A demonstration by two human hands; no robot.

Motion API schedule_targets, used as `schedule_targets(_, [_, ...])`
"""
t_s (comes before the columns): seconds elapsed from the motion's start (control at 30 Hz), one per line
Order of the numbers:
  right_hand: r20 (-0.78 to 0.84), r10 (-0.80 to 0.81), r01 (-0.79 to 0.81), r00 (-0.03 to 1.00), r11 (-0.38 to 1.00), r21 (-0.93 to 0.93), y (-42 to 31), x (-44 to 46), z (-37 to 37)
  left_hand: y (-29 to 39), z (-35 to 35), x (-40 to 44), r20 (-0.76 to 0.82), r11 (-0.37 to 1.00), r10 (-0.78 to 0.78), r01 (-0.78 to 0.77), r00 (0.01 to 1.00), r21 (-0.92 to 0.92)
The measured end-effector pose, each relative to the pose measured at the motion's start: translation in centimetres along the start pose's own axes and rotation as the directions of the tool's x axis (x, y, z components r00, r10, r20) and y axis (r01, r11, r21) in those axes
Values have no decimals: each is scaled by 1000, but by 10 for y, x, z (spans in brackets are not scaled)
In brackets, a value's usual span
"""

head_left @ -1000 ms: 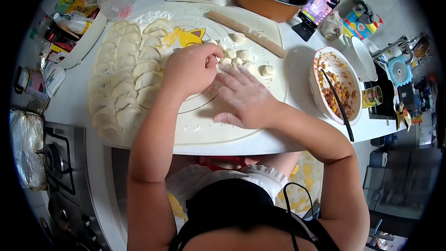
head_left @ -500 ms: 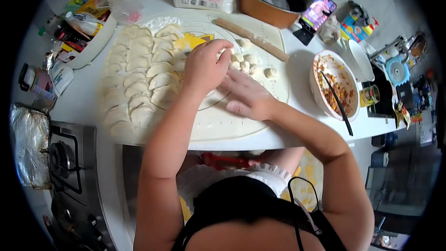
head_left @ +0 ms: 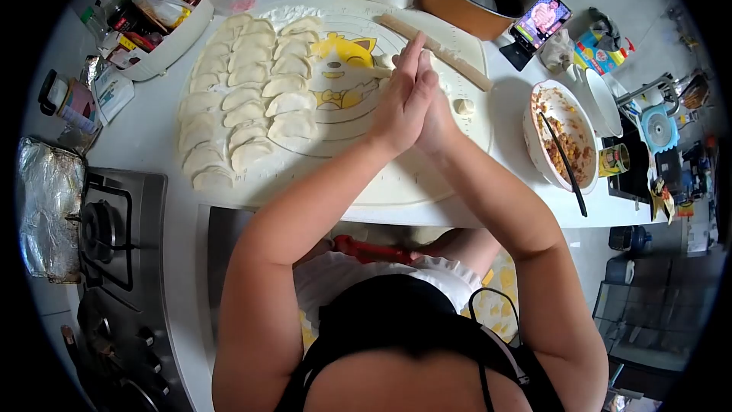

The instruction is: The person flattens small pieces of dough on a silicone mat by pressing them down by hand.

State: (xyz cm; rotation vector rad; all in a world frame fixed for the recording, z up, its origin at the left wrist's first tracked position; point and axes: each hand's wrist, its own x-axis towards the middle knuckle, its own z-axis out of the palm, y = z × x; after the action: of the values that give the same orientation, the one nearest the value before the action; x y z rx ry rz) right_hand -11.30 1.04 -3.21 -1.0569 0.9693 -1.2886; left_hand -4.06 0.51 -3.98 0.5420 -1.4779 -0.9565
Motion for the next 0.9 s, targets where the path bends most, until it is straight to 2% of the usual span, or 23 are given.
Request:
schedule_targets(0.07, [46, 76, -86, 996, 957, 277, -27, -3, 6, -10, -5, 6, 15, 975, -12, 8, 1000, 221])
schedule_targets(0.1, [97, 126, -149, 987, 943, 298, -35, 0, 1, -16, -4, 8, -44, 967, -71, 80, 996, 242])
schedule_targets(0.13, [97, 129, -153, 987, 941, 300, -40, 1, 0, -22, -6, 9, -45, 966, -75, 84, 996, 244])
schedule_targets(0.2, [-8, 56, -54, 998, 979, 197, -45, 0, -3, -24, -8, 11, -116, 901, -117, 155, 986, 405])
schedule_targets(0.23, [2, 53, -52, 999, 978, 202, -45, -1, -4, -20, -7, 13, -146, 888, 65, 10, 987, 460])
schedule_targets(0.27, [-3, 53, -51, 999, 978, 202, -45, -1, -7, -15, -9, 12, -143, 890, 63, 10, 988, 456])
schedule_targets(0.3, [-60, 70, -60, 996, 986, 155, -46, -1, -10, 7, -13, 12, -28, 931, -150, 151, 988, 333])
schedule_targets(0.33, [-113, 84, -72, 990, 991, 110, -47, 1, -14, 19, -15, 13, 113, 924, -339, 308, 934, 227])
schedule_targets(0.4, [-94, 59, -44, 994, 987, 153, -41, 8, -22, 15, -16, 12, 117, 947, -299, 279, 947, 161])
schedule_targets(0.47, [-174, 53, -27, 983, 989, 145, -45, 4, -18, 17, -24, 16, 306, 934, -351, 308, 885, 180])
schedule_targets(0.53, [-183, 82, -59, 980, 990, 125, -46, 1, -22, 23, -31, 21, 329, 923, -375, 313, 867, 225])
schedule_targets(0.6, [-129, 75, -65, 989, 995, 81, -43, 6, -28, 34, -38, 27, 351, 760, -621, 431, 701, 486])
schedule_targets(0.63, [-127, 74, -63, 989, 995, 82, -45, 5, -31, 41, -39, 28, 355, 736, -619, 361, 700, 572])
schedule_targets(0.67, [-81, 36, -38, 996, 999, -30, -47, 3, -34, 40, -41, 28, 353, 736, -620, 361, 701, 573])
schedule_targets(0.7, [-33, 3, -7, 999, 990, -142, -49, 1, -36, 41, -43, 28, 391, 691, -641, 274, 661, 669])
schedule_targets(0.73, [-33, 3, -7, 999, 990, -142, -50, 1, -38, 42, -43, 28, 422, 639, -665, 176, 616, 749])
schedule_targets(0.77, [-2, 32, -32, 999, 993, -117, -50, 1, -39, 44, -43, 27, 423, 640, -664, 176, 616, 748])
schedule_targets(0.8, [30, 60, -57, 998, 994, -93, -52, 1, -39, 56, -41, 28, 375, 572, -675, 130, 636, 810])
schedule_targets(0.83, [28, 57, -54, 998, 994, -94, -53, 0, -38, 63, -39, 30, 326, 497, -679, 85, 658, 864])
schedule_targets(0.87, [-10, 17, -18, 1000, 995, -95, -51, -4, -33, 58, -37, 29, 329, 499, -677, 82, 658, 863])
schedule_targets(0.9, [-46, -23, 18, 999, 995, -96, -50, -7, -26, 48, -34, 26, 220, 614, -440, 113, 871, 782])
